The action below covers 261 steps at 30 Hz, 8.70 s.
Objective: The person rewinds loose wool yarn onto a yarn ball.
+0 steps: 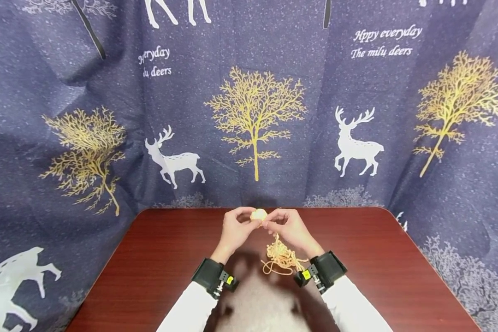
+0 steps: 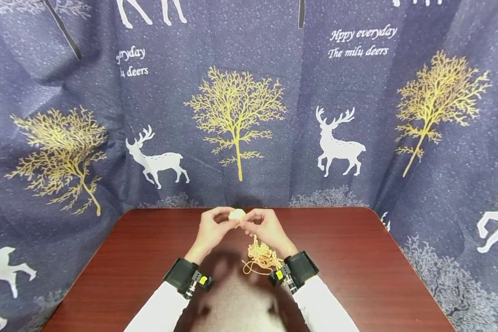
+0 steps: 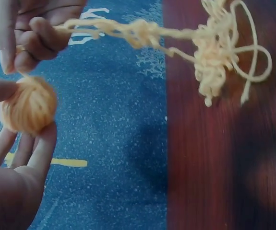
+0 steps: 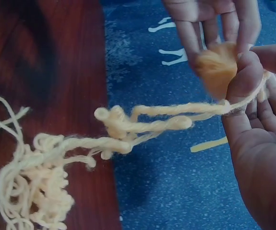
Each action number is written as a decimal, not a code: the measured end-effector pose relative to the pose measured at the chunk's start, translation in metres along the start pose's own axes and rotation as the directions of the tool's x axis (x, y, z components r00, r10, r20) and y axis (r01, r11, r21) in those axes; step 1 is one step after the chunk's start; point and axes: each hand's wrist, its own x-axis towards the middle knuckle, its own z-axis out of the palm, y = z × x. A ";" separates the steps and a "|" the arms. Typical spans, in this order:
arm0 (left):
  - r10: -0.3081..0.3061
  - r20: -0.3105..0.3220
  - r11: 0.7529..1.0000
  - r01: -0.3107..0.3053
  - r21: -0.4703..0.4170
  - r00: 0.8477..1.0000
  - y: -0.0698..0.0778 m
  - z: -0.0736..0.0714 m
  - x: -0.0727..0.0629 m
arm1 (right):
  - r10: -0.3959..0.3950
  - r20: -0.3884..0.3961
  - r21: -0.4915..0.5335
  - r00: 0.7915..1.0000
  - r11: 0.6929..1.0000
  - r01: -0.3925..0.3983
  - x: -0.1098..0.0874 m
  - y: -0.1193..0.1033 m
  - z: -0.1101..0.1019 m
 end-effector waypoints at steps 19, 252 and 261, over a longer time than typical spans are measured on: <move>-0.023 0.394 0.983 0.092 -0.157 0.919 0.003 -0.014 -0.002 | 0.011 0.019 0.015 1.000 1.000 -0.011 0.015 -0.003 -0.015; 0.214 -0.074 0.884 -0.161 0.439 0.974 -0.003 -0.005 -0.002 | 0.051 0.046 0.036 0.998 0.998 -0.053 -0.005 0.020 -0.002; 0.023 0.301 0.844 -0.179 0.505 0.953 -0.003 -0.009 -0.007 | 0.060 0.015 0.147 0.998 0.987 -0.061 0.003 0.010 -0.009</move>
